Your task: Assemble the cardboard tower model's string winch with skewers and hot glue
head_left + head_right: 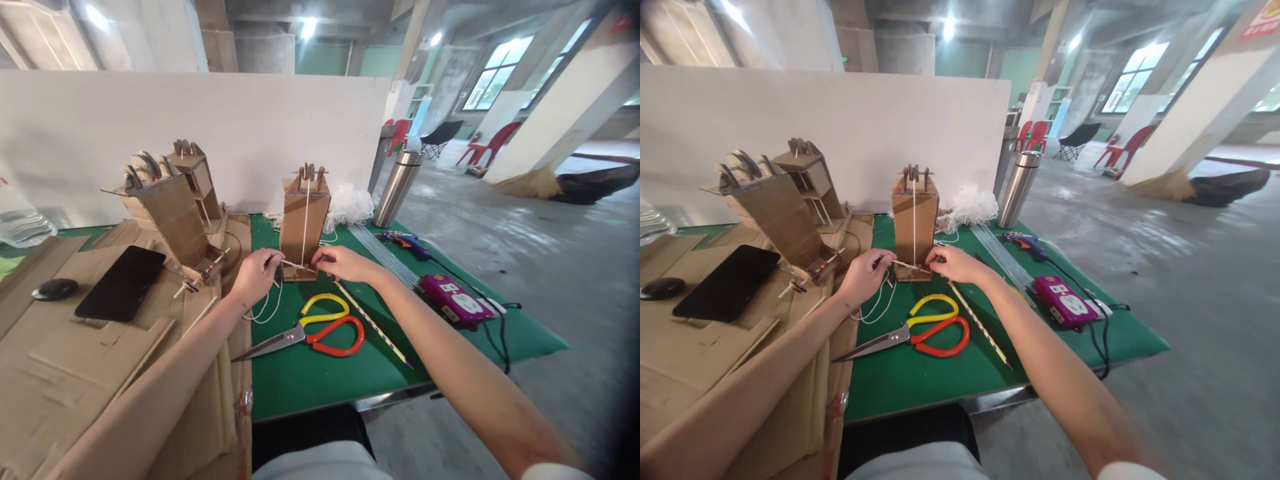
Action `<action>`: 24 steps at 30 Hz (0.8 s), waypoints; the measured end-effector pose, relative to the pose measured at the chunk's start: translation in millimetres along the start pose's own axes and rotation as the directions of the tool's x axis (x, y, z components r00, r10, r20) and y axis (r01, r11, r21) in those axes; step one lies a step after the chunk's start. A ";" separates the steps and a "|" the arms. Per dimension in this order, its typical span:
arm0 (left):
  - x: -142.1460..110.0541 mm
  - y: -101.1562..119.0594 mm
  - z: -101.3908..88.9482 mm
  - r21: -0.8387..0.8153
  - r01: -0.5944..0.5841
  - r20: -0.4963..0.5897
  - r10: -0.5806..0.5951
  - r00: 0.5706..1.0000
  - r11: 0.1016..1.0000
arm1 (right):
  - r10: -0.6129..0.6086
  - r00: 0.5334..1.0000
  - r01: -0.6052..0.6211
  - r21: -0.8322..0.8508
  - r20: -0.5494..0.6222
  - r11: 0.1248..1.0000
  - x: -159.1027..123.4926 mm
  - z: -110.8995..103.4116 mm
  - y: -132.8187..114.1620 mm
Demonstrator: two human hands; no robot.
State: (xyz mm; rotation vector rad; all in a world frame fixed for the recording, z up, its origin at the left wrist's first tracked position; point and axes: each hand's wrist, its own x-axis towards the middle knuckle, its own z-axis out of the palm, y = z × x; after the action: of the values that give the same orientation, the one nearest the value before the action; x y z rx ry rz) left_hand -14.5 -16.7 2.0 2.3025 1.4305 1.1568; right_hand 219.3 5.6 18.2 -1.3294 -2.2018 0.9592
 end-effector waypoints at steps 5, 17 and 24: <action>0.5 -2.3 1.4 -0.009 -0.010 -0.026 0.010 1.000 1.000 | -0.006 1.000 0.006 0.015 0.001 1.000 0.5 0.6 1.2; 0.1 -2.8 0.0 -0.002 0.000 -0.013 0.000 1.000 1.000 | 0.002 1.000 -0.002 0.030 0.015 1.000 0.8 0.8 2.8; 0.6 -3.3 -0.5 -0.005 0.023 0.003 -0.023 1.000 1.000 | 0.010 1.000 -0.011 0.045 0.017 0.999 1.2 1.3 3.6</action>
State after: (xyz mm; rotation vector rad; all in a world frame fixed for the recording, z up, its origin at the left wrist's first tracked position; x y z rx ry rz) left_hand -16.9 -14.6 0.9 2.2777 1.4476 1.1481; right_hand 220.1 7.3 14.7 -1.3187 -2.1744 1.0212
